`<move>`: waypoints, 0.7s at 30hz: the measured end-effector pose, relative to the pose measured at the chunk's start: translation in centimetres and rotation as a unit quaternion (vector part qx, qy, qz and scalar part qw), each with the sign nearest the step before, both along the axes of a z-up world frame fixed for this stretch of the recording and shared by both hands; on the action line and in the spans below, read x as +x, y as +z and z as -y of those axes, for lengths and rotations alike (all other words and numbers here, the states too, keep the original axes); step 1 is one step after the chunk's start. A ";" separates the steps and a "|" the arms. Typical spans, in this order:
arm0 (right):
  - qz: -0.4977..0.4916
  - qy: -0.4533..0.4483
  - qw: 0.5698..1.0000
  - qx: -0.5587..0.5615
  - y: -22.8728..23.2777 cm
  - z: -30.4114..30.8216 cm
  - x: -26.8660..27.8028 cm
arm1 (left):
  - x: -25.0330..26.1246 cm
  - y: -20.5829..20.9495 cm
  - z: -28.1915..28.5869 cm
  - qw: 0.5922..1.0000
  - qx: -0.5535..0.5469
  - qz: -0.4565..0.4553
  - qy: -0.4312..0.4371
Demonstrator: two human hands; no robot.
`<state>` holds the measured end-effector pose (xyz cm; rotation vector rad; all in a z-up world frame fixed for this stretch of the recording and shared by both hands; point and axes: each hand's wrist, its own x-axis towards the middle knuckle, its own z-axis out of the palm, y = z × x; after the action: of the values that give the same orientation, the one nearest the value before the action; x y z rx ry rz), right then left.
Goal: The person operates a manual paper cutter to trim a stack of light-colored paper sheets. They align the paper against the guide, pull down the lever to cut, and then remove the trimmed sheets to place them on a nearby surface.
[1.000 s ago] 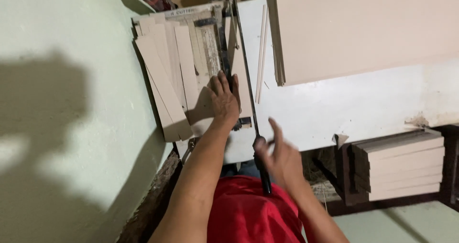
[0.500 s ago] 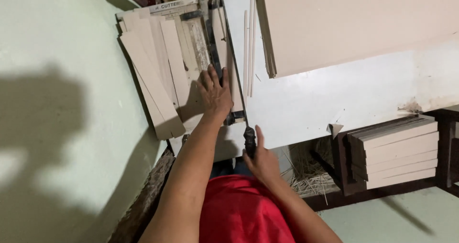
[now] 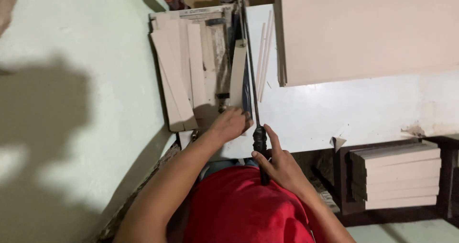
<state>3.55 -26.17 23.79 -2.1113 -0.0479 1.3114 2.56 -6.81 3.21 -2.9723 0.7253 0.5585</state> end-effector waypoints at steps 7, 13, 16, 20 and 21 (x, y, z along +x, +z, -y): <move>-0.021 0.014 1.000 0.013 -0.2 0.4 0.3 | -1.8 2.5 -7.5 0.990 0.113 -0.080 0.011; -0.023 -0.037 0.999 0.029 0.4 1.4 0.5 | 0.4 8.6 -10.7 0.974 0.150 -0.120 0.122; -0.022 -0.124 0.992 0.009 1.3 2.5 0.2 | 1.5 12.3 -10.0 0.940 0.064 -0.121 0.312; -0.009 -0.190 0.979 -0.072 -0.1 5.3 -1.2 | 1.2 6.8 -10.6 0.824 -0.081 -0.067 0.557; -0.009 -0.194 0.978 -0.074 -0.8 6.3 -1.8 | 1.4 6.4 -10.6 0.826 -0.082 -0.068 0.554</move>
<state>1.76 -32.47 22.95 -2.0942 0.4592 1.1242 4.00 3.80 9.60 -3.2327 -1.1429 0.7239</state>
